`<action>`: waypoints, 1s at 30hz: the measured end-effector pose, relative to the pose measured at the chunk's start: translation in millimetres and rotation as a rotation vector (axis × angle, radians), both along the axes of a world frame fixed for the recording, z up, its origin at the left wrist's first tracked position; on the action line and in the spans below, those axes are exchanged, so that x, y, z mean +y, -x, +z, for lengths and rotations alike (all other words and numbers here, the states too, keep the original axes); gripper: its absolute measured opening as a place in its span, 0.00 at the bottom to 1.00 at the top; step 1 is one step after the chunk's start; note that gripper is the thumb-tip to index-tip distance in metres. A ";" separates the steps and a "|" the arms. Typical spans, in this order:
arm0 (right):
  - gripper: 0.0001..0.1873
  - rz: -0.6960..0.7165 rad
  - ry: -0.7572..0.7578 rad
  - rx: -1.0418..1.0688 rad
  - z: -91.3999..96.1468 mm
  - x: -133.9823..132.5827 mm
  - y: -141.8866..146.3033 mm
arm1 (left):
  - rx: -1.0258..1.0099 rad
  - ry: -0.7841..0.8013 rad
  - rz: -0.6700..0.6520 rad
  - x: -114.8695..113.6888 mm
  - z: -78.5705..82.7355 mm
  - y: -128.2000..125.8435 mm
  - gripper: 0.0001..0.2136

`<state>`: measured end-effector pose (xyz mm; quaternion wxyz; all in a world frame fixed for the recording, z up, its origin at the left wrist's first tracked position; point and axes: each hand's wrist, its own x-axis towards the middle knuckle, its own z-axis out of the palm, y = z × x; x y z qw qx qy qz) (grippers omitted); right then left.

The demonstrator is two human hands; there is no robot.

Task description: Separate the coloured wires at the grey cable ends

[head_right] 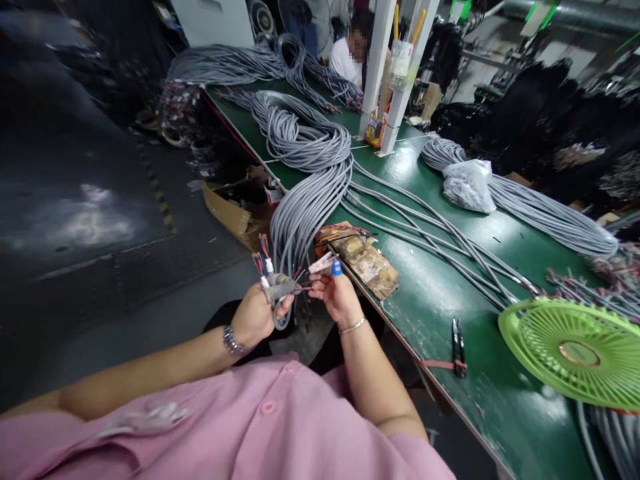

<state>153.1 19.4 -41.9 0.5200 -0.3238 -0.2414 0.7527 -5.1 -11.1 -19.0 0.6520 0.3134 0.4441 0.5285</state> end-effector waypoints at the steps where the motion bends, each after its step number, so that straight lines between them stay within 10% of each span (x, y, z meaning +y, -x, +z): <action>1: 0.31 0.057 -0.008 -0.061 1.5 -1.5 -4.4 | 0.018 -0.008 -0.008 -1.6 -1.2 2.2 0.09; 9: 0.20 0.262 -0.194 -0.469 29.7 -10.7 -9.0 | 0.199 -0.095 -0.114 -13.3 -6.5 9.5 0.11; 17: 0.16 0.227 -0.454 -0.719 32.2 -23.5 2.4 | 0.422 -0.111 -0.500 -11.0 -13.5 18.8 0.03; 25: 0.18 0.006 -0.299 -0.576 22.7 -42.0 6.9 | 0.170 -0.044 -0.162 -8.7 -1.7 14.2 0.10; 30: 0.13 -0.227 -0.263 -0.523 9.8 -52.3 23.7 | 0.141 -0.052 -0.211 -11.0 -6.6 11.1 0.12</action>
